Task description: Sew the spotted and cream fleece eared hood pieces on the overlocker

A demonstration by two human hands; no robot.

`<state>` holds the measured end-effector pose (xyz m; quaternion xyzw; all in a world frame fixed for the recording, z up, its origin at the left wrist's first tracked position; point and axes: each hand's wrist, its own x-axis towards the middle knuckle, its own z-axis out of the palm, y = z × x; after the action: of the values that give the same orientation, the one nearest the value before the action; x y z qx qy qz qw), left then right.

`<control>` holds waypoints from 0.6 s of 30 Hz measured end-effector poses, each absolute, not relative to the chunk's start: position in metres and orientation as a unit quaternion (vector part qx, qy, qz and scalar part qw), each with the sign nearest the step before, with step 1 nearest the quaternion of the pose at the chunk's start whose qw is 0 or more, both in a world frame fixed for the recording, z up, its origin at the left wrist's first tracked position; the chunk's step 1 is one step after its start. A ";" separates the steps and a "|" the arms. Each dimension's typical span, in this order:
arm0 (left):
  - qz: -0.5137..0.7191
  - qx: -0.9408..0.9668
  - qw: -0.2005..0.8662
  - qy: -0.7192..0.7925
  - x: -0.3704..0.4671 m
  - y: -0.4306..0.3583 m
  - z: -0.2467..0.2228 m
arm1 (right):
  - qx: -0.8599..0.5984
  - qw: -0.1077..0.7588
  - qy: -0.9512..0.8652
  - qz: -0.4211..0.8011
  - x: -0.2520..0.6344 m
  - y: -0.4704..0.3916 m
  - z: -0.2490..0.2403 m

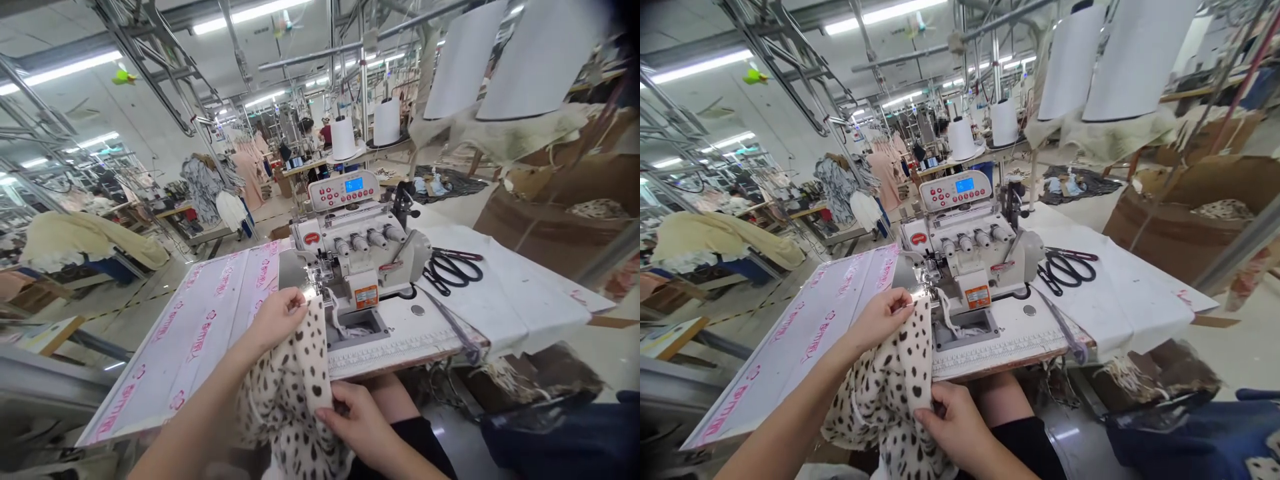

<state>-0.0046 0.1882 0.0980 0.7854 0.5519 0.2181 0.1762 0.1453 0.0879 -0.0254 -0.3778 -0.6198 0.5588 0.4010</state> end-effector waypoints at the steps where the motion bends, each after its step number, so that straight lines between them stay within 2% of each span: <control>1: 0.218 0.783 0.174 0.556 -0.004 0.188 0.097 | -0.376 0.400 -0.619 0.561 0.145 0.088 -0.025; 18: 0.222 0.766 0.173 0.579 0.001 0.185 0.099 | -0.367 0.410 -0.638 0.539 0.144 0.089 -0.022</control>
<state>0.0006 0.1848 0.0993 0.7656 0.5788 0.2217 0.1725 0.1436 0.0886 -0.0222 -0.3666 -0.6377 0.5392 0.4101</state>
